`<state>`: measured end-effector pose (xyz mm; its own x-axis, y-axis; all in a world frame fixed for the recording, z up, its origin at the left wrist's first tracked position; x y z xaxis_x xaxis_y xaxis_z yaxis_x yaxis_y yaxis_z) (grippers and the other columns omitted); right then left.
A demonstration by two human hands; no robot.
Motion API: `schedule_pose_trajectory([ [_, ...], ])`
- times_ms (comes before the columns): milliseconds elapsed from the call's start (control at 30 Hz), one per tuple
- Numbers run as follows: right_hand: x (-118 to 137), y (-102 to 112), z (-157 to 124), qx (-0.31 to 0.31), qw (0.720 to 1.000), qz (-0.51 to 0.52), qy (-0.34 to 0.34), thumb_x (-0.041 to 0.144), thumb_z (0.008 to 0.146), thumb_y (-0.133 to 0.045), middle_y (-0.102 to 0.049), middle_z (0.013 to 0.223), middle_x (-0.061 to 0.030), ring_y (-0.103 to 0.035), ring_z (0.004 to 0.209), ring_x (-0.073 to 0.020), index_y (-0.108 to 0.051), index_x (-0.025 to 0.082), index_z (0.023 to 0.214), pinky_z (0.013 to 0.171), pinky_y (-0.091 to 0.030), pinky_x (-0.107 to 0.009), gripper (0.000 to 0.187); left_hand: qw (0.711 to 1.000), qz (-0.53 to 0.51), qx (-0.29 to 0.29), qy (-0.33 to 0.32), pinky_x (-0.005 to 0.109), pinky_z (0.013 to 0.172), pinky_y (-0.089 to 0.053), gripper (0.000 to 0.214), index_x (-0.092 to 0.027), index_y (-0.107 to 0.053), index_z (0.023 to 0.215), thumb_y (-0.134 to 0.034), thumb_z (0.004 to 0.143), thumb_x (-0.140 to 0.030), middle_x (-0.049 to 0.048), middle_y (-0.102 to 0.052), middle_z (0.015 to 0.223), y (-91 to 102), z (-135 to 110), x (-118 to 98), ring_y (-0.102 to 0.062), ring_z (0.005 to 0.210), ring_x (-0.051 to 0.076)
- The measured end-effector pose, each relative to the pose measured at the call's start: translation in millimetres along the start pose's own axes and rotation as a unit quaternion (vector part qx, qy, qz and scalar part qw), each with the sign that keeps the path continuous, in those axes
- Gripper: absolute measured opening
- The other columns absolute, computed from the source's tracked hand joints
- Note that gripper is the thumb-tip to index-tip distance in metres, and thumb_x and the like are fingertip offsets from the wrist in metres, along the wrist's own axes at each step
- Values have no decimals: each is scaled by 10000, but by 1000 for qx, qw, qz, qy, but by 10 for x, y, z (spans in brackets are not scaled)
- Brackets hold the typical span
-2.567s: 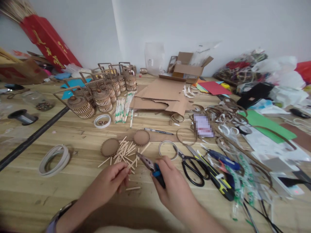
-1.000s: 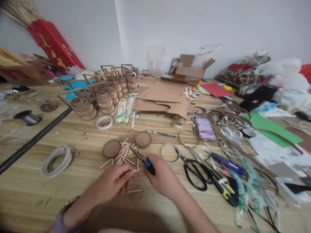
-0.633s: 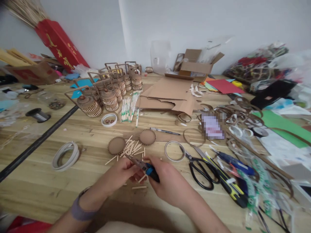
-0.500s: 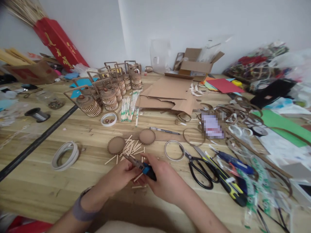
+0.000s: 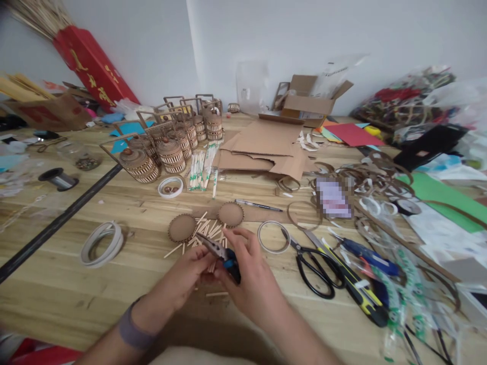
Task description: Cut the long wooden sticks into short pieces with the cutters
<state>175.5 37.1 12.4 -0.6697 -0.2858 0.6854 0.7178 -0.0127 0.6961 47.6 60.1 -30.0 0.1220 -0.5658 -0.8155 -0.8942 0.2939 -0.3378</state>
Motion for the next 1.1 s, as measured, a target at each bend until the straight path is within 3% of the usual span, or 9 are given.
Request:
schedule_pose_trajectory([
  [167,-4,-130,-63,-34,999,-28,-12,122,739,-676,-410,1266,-161,-598,1107,-294,-425,222,1373,886,-567,-440,689,996,-89,-30,-9,213,557,-382,312,-160,-577,704,-795,605,-361,-35,-578,621,-83,20,47,-515,576,105],
  [367,-33,-129,-55,-47,999,-24,-11,96,716,-675,-424,1253,-141,-581,1116,-293,-440,227,1363,899,-548,-440,701,993,-108,-25,-30,224,609,-446,340,-161,-603,715,-811,600,-405,-19,-640,657,-140,-9,71,-582,607,121],
  [467,-23,-67,-67,-2,998,33,-52,177,712,-731,-467,1218,-134,-562,1126,-291,-494,198,1300,929,-513,-427,634,997,-68,-32,-23,227,562,-449,427,-152,-622,748,-808,600,-508,-7,-651,656,-84,-30,40,-599,583,129],
  [600,-86,80,-169,123,975,95,-160,358,829,-595,-581,955,-74,-584,904,-249,-596,182,994,825,-484,-394,241,1000,0,-27,-14,240,563,-467,548,-140,-623,793,-767,606,-635,15,-678,675,3,-79,-25,-628,579,138],
  [800,-209,243,-402,281,906,187,-255,568,835,-501,-552,879,-28,-500,857,-214,-573,194,926,759,-403,-319,392,999,53,-1,7,244,570,-461,579,-134,-607,874,-713,650,-657,16,-694,686,35,-142,-23,-638,557,132],
  [1100,-138,169,-336,298,871,231,-316,588,771,-559,-487,798,6,-425,767,-171,-582,191,886,687,-326,-286,414,993,81,73,35,240,553,-450,542,-135,-594,851,-678,692,-646,13,-674,652,-106,-185,73,-615,525,120],
])
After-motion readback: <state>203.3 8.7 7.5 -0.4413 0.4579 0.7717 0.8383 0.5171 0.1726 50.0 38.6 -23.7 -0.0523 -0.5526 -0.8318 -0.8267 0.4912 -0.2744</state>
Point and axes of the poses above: each hand's wrist, its own z-axis towards the middle knuckle, its own y-axis out of the back of the hand, x = y × z, the point moved 5 cm from there along z, towards the middle knuckle
